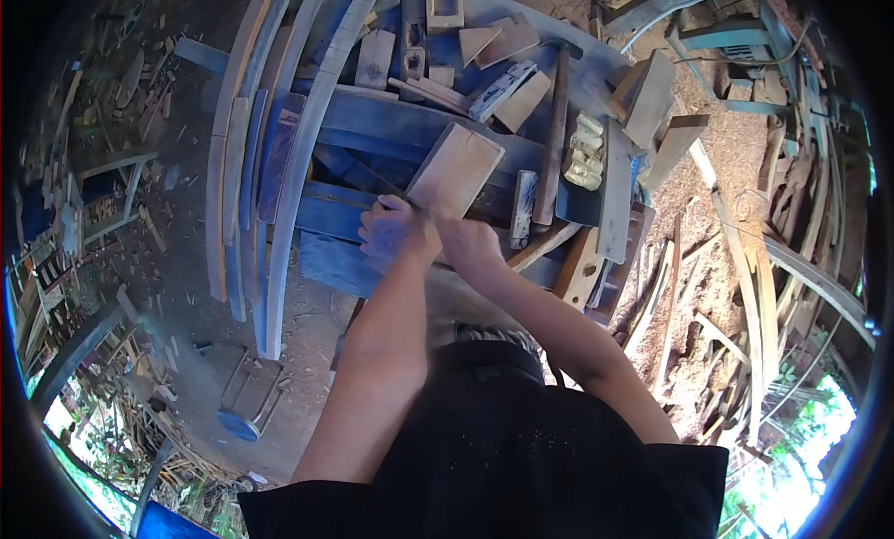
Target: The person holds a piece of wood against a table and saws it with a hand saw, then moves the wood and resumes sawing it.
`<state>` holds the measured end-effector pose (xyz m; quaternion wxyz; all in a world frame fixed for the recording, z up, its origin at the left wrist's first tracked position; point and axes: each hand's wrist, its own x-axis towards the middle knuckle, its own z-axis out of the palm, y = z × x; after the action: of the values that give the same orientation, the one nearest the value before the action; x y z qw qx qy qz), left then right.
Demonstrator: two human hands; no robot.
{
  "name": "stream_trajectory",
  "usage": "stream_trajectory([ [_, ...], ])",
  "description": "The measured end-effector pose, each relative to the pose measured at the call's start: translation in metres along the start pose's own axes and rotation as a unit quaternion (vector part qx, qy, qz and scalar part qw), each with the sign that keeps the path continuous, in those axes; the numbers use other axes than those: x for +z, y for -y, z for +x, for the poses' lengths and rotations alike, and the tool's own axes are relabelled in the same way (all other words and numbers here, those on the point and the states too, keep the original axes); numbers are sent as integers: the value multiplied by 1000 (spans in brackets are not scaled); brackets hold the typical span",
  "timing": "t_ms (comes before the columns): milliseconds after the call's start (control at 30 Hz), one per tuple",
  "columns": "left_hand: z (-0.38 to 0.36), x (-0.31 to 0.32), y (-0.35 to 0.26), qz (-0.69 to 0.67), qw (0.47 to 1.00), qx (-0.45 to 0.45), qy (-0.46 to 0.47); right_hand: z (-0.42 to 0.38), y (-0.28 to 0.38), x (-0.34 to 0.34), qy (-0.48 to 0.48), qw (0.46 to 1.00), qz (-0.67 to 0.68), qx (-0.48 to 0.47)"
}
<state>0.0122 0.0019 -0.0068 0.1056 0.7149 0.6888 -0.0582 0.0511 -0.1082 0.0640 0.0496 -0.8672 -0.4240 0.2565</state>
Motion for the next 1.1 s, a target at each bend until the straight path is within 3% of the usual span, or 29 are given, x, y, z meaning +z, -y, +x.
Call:
stream_trajectory([
  [133, 2, 1, -2, 3, 1000, 2, 19, -34, -8, -8, 29, 999, 7, 40],
  [200, 2, 1, -1, 1, 1000, 2, 13, -15, 6, -27, 102, 992, -19, 68],
  [333, -4, -11, -7, -22, 1000, 2, 2, 23, 11, 18, 32, 998, -35, 44],
  [400, -2, -3, -3, -21, 1000, -4, 4, -5, -6, 18, -19, 1000, 3, -4],
  [467, 0, 0, 0, -27, 1000, -12, 6, -46, -19, 14, 32, 997, -15, 68],
  [533, 2, -3, -4, -21, 1000, -6, 14, -105, -43, 11, -8, 998, 21, 52],
  [667, 0, -5, -1, -35, 999, -3, 11, -212, -83, -9, 83, 985, 39, 143],
  [767, 1, 2, 3, -64, 997, 4, -37, -256, -98, -17, 6, 980, 68, 185],
  [867, -1, -7, 9, -91, 995, 37, -14, -259, -107, -17, -40, 971, 103, 211],
  [933, -3, -19, 16, -125, 985, 106, 60, -256, -115, -4, -143, 956, 160, 202],
  [967, -1, -29, 19, -128, 984, 108, 53, -256, -117, 2, -150, 955, 162, 198],
  [1033, 5, -45, 25, -132, 953, 175, 209, -257, -117, 11, -154, 952, 183, 189],
  [1100, 14, -51, 28, -93, 941, 213, 245, -262, -105, 7, -165, 954, 202, 150],
])
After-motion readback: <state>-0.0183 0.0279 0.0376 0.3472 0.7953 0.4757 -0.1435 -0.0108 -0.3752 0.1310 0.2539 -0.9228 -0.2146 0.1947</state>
